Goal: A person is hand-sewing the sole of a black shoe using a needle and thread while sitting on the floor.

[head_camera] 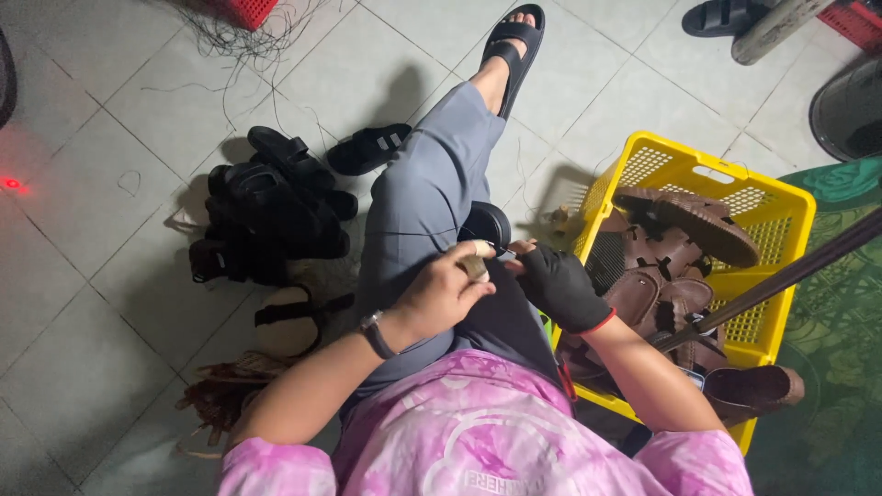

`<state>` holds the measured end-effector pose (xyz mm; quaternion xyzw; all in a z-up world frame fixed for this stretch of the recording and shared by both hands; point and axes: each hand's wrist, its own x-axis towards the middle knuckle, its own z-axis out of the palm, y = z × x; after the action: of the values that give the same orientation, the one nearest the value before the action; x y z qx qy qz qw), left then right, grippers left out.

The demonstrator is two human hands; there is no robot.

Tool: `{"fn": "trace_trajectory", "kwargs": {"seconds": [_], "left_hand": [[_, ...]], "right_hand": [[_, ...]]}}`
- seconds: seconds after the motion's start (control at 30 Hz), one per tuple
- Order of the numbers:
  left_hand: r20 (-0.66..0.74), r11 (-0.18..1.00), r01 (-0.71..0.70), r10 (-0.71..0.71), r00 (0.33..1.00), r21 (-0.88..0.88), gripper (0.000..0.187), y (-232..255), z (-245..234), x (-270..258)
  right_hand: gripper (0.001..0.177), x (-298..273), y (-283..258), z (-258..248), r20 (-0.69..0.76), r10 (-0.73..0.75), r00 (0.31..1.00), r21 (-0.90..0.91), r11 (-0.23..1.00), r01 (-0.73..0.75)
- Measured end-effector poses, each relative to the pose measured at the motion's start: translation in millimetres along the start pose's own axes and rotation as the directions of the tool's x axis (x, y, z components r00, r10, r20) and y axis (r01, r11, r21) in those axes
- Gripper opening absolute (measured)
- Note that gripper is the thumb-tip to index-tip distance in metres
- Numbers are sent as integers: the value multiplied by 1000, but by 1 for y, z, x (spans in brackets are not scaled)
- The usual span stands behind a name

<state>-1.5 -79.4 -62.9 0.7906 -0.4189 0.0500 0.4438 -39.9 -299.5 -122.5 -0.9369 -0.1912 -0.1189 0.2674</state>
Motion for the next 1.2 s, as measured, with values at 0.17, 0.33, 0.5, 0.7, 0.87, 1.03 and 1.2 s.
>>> {"fn": "trace_trajectory", "kwargs": {"seconds": [0.17,0.33,0.5,0.7,0.87,1.03,1.2], "left_hand": [[139,809,402,-381,914,-429,12,9,-6,13],[16,932,349,-352,936,101,28,-28,30,6],[-141,935,280,-314,939,-219,18,-3,3,22],[-147,924,226,-189,971,310,35,-43,37,-7],[-176,882,247,-191,966,401,27,-25,44,-15],[-211,866,187,-97,973,465,24,-24,42,-13],[-217,856,144,-39,975,496,20,-29,47,-15]], "right_hand": [[29,4,-6,9,-158,-30,987,55,998,39],[34,3,-3,1,-252,-130,959,-98,989,109],[58,-7,-21,-49,142,46,989,-344,939,6],[63,-22,-19,-48,88,73,993,-212,976,-53],[53,-9,-8,-23,8,-42,999,-154,987,43],[51,-7,3,-14,-22,-129,991,-225,967,121],[50,0,-2,-27,14,-219,976,-246,945,215]]}}
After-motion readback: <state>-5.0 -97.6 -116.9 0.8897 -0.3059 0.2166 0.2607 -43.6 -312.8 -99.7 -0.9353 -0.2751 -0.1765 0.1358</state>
